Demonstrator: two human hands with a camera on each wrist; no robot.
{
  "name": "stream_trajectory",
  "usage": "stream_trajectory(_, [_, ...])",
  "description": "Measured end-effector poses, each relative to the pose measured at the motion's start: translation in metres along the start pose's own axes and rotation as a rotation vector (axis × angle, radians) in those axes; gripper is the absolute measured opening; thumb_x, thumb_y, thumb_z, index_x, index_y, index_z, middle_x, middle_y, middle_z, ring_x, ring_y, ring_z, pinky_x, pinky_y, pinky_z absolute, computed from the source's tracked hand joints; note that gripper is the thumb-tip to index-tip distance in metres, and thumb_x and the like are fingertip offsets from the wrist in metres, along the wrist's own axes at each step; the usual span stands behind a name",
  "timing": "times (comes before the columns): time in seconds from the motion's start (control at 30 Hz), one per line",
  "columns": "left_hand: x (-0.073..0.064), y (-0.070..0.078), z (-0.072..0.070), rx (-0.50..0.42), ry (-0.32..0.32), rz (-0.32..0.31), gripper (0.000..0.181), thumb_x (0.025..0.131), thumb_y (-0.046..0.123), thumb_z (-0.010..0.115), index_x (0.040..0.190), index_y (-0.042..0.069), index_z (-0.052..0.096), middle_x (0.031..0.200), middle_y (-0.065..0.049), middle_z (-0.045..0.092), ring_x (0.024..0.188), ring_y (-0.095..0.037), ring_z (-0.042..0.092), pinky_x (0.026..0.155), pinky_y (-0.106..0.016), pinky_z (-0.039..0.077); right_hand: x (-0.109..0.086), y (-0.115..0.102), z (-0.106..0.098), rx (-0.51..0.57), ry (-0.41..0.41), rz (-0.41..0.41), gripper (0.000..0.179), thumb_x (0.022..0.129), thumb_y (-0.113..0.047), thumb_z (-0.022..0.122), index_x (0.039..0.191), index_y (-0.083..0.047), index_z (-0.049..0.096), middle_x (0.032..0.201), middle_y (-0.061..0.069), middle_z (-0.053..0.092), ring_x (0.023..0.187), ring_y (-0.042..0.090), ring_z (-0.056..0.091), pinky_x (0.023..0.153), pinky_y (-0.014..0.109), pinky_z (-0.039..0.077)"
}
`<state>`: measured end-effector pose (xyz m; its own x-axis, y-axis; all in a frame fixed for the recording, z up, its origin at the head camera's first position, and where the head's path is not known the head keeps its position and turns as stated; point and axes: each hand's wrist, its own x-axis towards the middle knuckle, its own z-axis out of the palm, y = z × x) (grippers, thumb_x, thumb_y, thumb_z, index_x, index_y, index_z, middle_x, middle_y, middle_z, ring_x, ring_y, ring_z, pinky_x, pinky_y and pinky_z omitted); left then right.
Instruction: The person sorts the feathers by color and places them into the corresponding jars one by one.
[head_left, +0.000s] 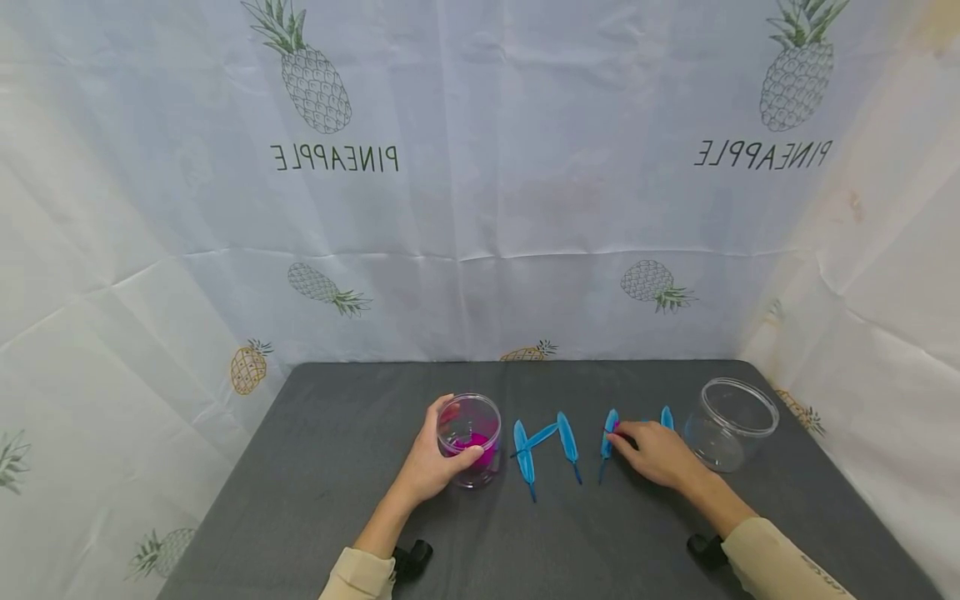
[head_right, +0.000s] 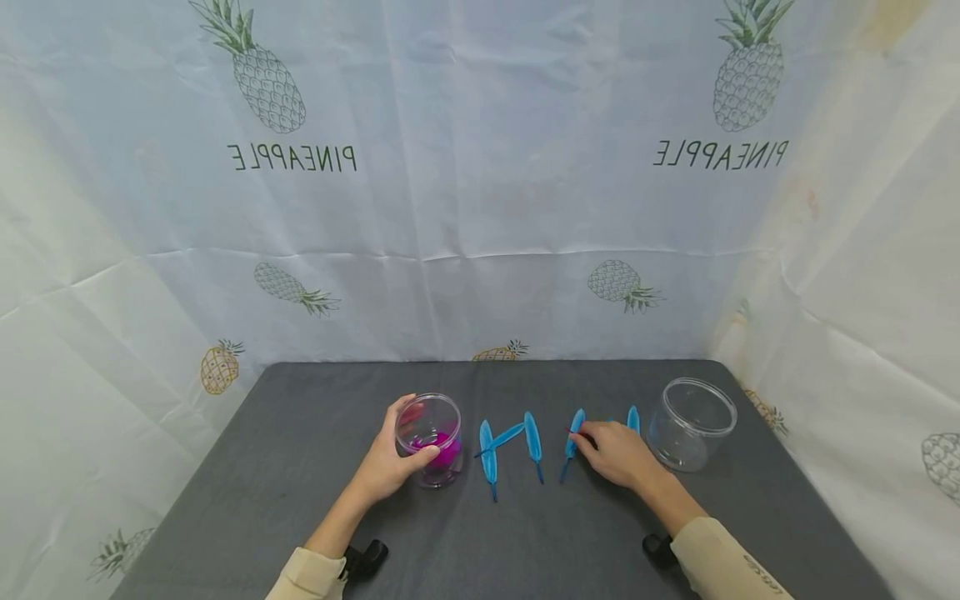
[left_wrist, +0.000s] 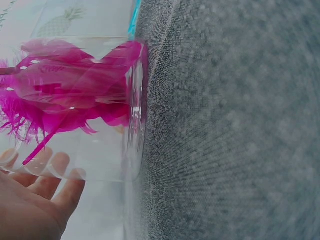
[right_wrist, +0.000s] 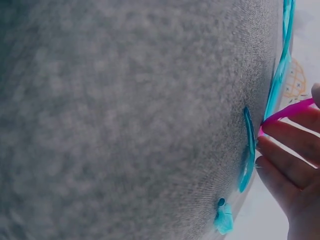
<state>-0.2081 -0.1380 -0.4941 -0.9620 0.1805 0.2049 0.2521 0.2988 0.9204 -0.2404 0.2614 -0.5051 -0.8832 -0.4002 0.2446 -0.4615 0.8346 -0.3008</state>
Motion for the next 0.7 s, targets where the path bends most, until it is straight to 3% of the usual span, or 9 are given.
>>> stream_trajectory(0.3, [0.001, -0.002, 0.0, 0.018, 0.0, -0.003, 0.09, 0.084, 0.037, 0.082, 0.155, 0.019, 0.029, 0.154, -0.008, 0.044, 0.142, -0.032, 0.04, 0.107, -0.06, 0.044, 0.001, 0.001, -0.003, -0.006, 0.129, -0.029, 0.004, 0.094, -0.014, 0.073, 0.098, -0.012, 0.074, 0.086, -0.005, 0.072, 0.071, 0.012, 0.066, 0.061, 0.035, 0.054])
stream_trajectory(0.53, [0.002, -0.003, 0.0, 0.026, 0.004, -0.002, 0.09, 0.085, 0.037, 0.081, 0.155, 0.019, 0.029, 0.153, -0.007, 0.045, 0.142, -0.032, 0.041, 0.108, -0.06, 0.042, 0.004, -0.003, -0.012, 0.092, 0.234, -0.023, 0.008, 0.089, -0.002, 0.075, 0.096, -0.006, 0.074, 0.09, 0.005, 0.074, 0.079, 0.023, 0.072, 0.065, 0.04, 0.059])
stream_trajectory(0.7, [0.002, -0.002, 0.0, 0.011, 0.004, -0.002, 0.089, 0.084, 0.034, 0.082, 0.155, 0.019, 0.03, 0.153, -0.006, 0.045, 0.143, -0.031, 0.04, 0.109, -0.06, 0.042, 0.008, -0.011, -0.018, 0.159, 0.298, -0.071, 0.015, 0.085, 0.004, 0.077, 0.098, -0.003, 0.073, 0.089, 0.004, 0.074, 0.078, 0.024, 0.072, 0.066, 0.043, 0.061])
